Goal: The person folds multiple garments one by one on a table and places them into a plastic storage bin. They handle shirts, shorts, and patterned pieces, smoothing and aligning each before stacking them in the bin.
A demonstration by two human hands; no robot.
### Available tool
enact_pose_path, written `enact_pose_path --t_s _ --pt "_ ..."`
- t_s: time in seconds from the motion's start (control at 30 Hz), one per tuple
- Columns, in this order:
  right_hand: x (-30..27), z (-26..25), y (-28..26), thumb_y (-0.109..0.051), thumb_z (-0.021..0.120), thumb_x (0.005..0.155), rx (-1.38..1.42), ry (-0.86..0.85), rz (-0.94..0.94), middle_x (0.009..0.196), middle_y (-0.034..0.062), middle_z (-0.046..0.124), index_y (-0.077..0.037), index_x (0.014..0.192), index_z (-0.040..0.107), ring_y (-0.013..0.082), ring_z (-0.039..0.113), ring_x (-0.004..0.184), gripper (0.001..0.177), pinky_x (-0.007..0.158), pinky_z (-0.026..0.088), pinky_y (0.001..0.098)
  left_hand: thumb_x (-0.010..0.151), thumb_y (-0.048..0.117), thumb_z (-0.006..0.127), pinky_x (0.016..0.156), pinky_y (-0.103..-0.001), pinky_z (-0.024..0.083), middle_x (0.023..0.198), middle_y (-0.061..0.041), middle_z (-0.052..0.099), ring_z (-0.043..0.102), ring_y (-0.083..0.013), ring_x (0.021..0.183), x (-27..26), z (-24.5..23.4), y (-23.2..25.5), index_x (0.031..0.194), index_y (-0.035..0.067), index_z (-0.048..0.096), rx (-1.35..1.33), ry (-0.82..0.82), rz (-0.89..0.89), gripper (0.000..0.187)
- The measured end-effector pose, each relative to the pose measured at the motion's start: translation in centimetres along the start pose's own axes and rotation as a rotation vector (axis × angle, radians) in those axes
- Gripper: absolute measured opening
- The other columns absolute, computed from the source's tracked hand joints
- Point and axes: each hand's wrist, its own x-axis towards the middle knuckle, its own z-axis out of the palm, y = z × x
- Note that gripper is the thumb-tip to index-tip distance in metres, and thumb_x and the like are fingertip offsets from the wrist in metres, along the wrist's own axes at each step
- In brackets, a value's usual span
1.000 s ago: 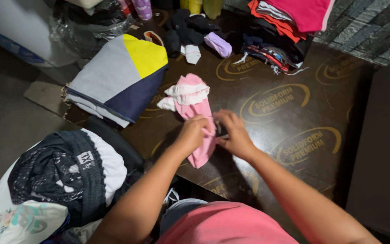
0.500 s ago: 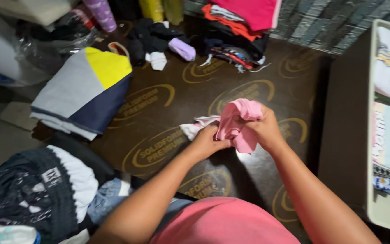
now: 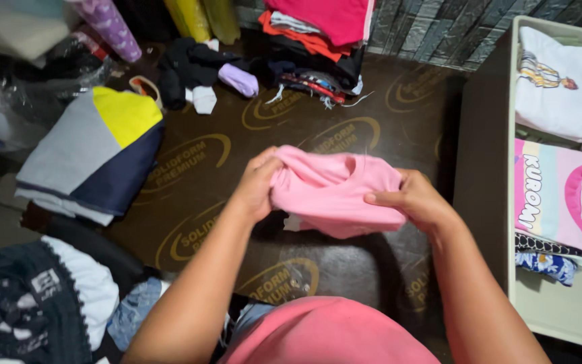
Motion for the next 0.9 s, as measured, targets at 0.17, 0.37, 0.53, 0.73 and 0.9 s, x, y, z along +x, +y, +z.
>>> enact_pose_path --t_s 0.17,0.37,0.53,0.73,0.9 --pt "1.5 -2.3 2.3 -0.008 0.076 0.084 0.405 0.076 -0.069 0.107 0.0135 0.076 0.003 0.118 0.07 0.018 0.076 0.086 0.036 0.077 0.064 0.0343 0.088 0.009 0.059 0.088 -0.035 0.059 0.103 -0.009 0.074 0.073 -0.0174 0.092 1.3 -2.7 5.0 0.111 0.002 0.067 -0.047 -0.119 -0.313 0.026" --pt "7.0 -3.1 10.2 -0.017 0.073 0.094 0.111 0.538 -0.055 0.09 0.0027 0.063 -0.006 0.105 0.062 0.0122 0.057 0.067 0.019 0.053 0.049 0.0313 0.089 0.014 0.065 0.071 -0.036 0.057 0.095 -0.004 0.072 0.069 -0.0173 0.08 5.3 -8.6 -0.5 0.111 0.014 0.065 0.389 0.287 -0.305 0.022" --pt "5.7 -2.6 16.8 -0.009 0.066 0.092 0.064 0.653 0.048 0.095 0.0025 0.069 -0.007 0.11 0.064 0.0107 0.062 0.075 0.018 0.066 0.052 0.0282 0.088 0.018 0.074 0.06 -0.035 0.054 0.091 -0.006 0.072 0.067 -0.0188 0.073 6.3 -12.5 -10.8 0.112 0.006 0.067 0.763 0.349 -0.185 0.028" --pt "3.6 -0.6 15.5 -0.014 0.077 0.082 -0.359 0.628 -0.027 0.093 0.0076 0.066 -0.008 0.112 0.072 0.0169 0.063 0.08 0.031 0.07 0.051 0.0334 0.08 0.021 0.08 0.08 -0.04 0.056 0.09 -0.017 0.078 0.073 -0.0298 0.084 9.8 -12.4 -13.4 0.12 0.004 0.061 1.096 0.585 0.079 0.048" --pt "3.8 0.1 14.7 -0.021 0.086 0.075 -0.597 0.604 -0.022 0.09 0.0074 0.067 -0.003 0.104 0.071 0.0196 0.065 0.079 0.038 0.074 0.053 0.0349 0.076 0.024 0.085 0.081 -0.044 0.055 0.096 -0.018 0.073 0.069 -0.036 0.09 12.5 -11.1 -13.0 0.105 0.005 0.067 1.213 0.587 -0.03 0.039"
